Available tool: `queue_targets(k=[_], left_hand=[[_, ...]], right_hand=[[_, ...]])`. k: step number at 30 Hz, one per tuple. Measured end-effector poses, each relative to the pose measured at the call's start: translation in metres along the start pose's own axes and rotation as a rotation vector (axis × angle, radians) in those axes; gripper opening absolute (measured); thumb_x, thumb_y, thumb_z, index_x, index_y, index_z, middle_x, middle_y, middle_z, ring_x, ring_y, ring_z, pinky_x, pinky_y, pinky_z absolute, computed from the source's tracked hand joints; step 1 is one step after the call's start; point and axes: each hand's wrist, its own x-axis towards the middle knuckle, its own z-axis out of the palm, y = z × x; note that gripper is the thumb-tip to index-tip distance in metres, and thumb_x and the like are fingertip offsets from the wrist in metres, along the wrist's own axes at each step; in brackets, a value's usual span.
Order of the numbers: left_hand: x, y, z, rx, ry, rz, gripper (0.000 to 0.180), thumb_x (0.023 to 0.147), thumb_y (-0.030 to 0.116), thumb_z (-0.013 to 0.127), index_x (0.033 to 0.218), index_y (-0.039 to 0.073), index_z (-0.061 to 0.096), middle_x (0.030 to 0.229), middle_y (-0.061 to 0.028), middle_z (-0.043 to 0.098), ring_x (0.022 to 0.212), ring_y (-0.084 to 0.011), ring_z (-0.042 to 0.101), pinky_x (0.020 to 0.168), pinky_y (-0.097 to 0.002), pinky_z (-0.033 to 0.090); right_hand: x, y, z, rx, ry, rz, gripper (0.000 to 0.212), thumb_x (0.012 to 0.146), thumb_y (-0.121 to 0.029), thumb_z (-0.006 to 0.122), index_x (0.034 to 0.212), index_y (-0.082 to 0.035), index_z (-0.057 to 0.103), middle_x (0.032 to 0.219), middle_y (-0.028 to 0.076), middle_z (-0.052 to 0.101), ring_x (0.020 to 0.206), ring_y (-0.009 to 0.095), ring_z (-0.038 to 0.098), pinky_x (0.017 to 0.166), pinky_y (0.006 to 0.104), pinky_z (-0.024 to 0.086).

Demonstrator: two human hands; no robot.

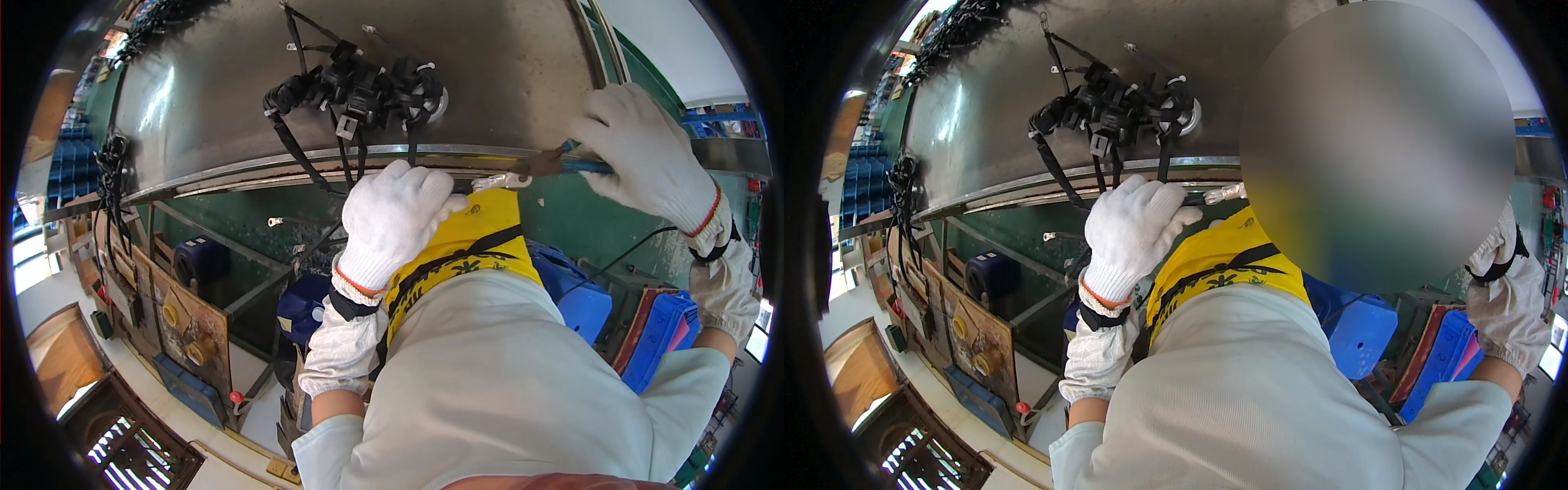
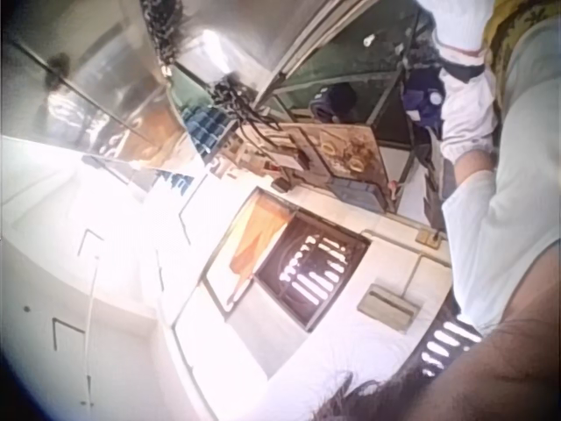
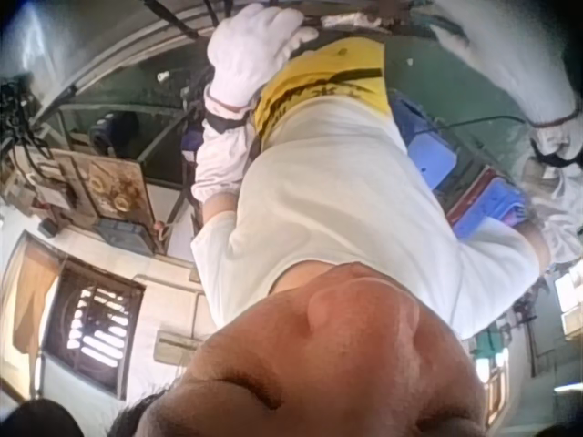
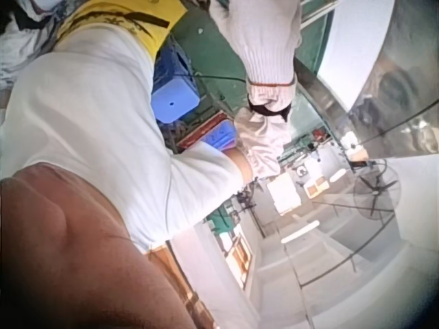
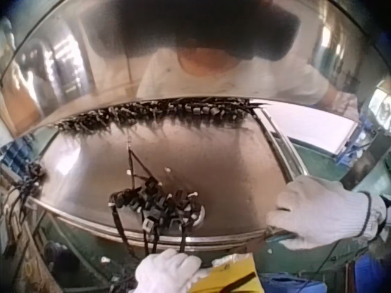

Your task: The recorder is assembling and manipulating various wire harnesses and cable components on a workbench.

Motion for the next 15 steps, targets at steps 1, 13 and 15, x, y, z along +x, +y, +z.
queue_targets(k=[1,13,15], left_hand=[[0.000,0.001,-0.001,-0.014,-0.013,-0.013,0.026,0.077,0.039,0.066,0.078,0.014,0.058,0.067,-0.0009,0.055,0.066,-0.0209,0.056,0.052,-0.0346,0.045],[0.003,-0.004,0.002,-0.008,-0.048,-0.095,0.025,0.077,0.037,0.067,0.078,0.013,0.059,0.067,-0.0027,0.056,0.067,-0.0225,0.058,0.053,-0.0355,0.046],[0.005,-0.004,0.003,-0.002,-0.067,-0.099,0.025,0.077,0.036,0.067,0.078,0.012,0.059,0.067,-0.0028,0.056,0.067,-0.0225,0.058,0.053,-0.0355,0.046]], right_hand=[[0.002,0.003,0.002,-0.027,0.054,0.009,0.038,0.066,-0.017,0.072,0.098,-0.011,0.054,0.101,0.008,0.049,0.098,0.029,0.051,0.084,0.0418,0.046],[-0.003,-0.009,0.013,0.056,0.129,0.102,0.043,0.065,-0.021,0.072,0.102,-0.013,0.052,0.101,0.008,0.048,0.098,0.032,0.050,0.080,0.0429,0.045],[-0.003,-0.009,0.014,0.021,0.142,0.096,0.043,0.065,-0.021,0.072,0.102,-0.012,0.052,0.100,0.009,0.048,0.097,0.031,0.050,0.080,0.0427,0.045]])
